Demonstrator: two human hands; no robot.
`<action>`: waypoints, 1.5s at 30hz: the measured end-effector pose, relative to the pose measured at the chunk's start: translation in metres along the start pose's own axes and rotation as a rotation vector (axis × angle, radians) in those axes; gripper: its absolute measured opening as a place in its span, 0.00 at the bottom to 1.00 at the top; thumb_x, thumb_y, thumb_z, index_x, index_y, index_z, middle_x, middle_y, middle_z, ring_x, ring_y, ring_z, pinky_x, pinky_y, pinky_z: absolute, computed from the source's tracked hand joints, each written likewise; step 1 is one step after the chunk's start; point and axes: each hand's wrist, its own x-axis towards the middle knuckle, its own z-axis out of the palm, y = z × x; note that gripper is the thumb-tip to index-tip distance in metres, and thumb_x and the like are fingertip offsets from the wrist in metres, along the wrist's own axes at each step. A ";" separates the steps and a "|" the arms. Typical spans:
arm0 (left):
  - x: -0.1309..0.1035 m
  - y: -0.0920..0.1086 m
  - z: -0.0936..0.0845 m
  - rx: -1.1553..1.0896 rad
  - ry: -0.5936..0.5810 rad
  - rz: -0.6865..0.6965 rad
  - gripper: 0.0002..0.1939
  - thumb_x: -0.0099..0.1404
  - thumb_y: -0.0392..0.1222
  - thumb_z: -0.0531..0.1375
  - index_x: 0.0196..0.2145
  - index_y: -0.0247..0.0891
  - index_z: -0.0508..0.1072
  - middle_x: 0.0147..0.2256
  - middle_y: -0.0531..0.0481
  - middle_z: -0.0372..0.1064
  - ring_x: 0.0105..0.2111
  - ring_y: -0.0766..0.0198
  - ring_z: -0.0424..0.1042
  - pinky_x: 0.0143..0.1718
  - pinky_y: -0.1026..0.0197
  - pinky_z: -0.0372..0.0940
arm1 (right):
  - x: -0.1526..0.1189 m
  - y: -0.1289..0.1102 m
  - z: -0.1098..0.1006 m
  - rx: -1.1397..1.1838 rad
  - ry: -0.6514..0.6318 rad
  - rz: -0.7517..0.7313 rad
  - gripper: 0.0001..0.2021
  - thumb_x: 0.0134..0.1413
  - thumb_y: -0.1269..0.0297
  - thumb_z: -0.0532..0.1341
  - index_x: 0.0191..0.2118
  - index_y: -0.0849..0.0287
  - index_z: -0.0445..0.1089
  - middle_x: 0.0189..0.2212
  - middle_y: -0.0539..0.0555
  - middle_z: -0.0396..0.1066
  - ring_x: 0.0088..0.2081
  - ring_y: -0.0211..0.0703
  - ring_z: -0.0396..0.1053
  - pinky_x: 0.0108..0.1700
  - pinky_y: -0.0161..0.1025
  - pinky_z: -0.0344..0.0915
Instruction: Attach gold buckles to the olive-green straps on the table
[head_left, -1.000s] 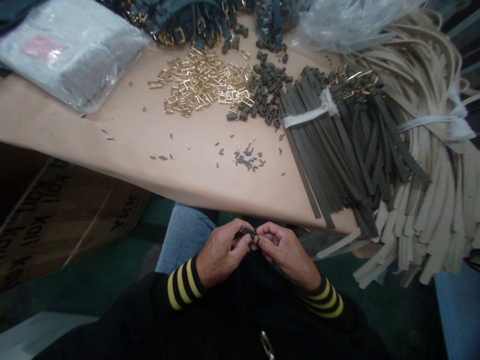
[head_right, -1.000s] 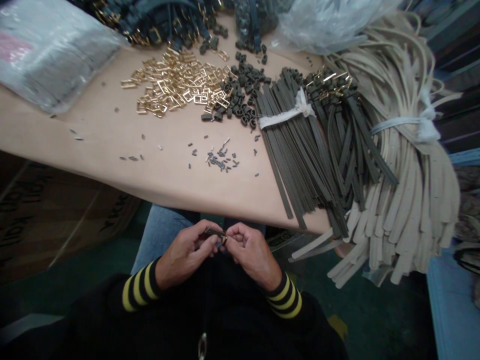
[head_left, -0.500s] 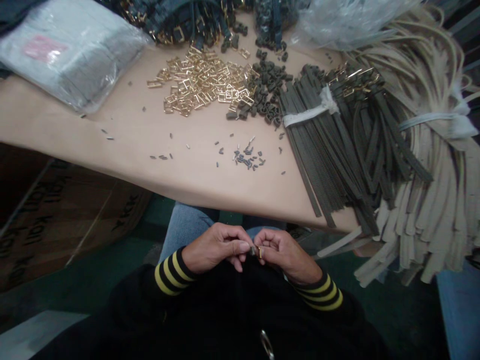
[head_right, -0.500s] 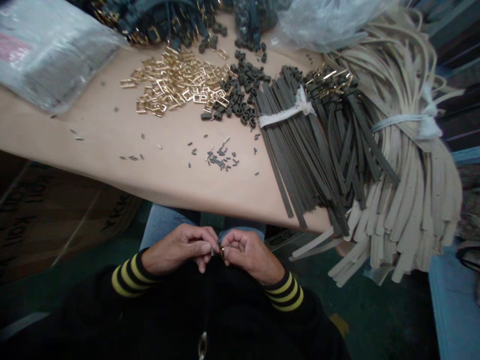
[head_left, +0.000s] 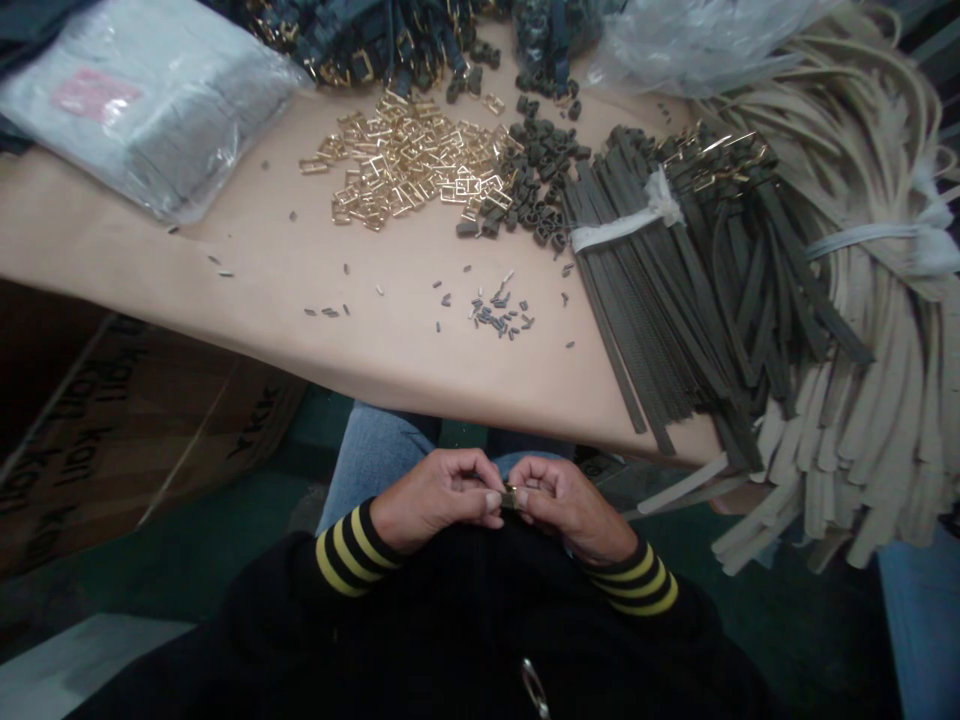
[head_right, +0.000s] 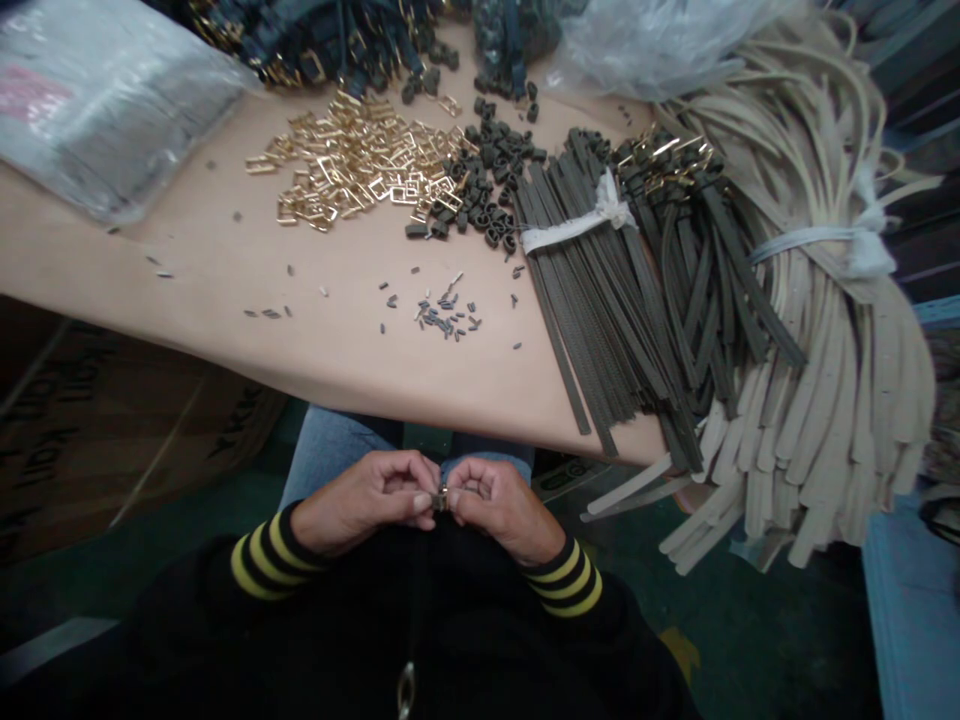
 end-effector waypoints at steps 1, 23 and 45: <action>0.000 -0.001 0.000 -0.039 0.014 -0.021 0.15 0.42 0.43 0.67 0.22 0.31 0.67 0.24 0.54 0.65 0.24 0.72 0.66 0.29 0.66 0.64 | 0.000 0.000 0.000 0.007 -0.002 -0.001 0.11 0.43 0.59 0.58 0.25 0.61 0.59 0.14 0.43 0.56 0.14 0.26 0.45 0.16 0.28 0.39; 0.008 -0.005 0.007 0.382 0.280 0.219 0.06 0.51 0.35 0.57 0.22 0.35 0.60 0.22 0.53 0.64 0.24 0.69 0.66 0.28 0.65 0.62 | -0.003 -0.012 0.004 -0.398 0.115 -0.178 0.06 0.49 0.67 0.53 0.33 0.62 0.63 0.28 0.54 0.69 0.30 0.38 0.67 0.34 0.35 0.62; -0.001 -0.003 0.014 1.025 0.226 0.715 0.08 0.59 0.31 0.49 0.36 0.33 0.66 0.38 0.41 0.63 0.40 0.61 0.64 0.41 0.60 0.63 | 0.000 -0.005 0.006 -0.406 0.403 -0.321 0.06 0.49 0.69 0.54 0.33 0.57 0.54 0.28 0.49 0.62 0.31 0.37 0.65 0.34 0.34 0.61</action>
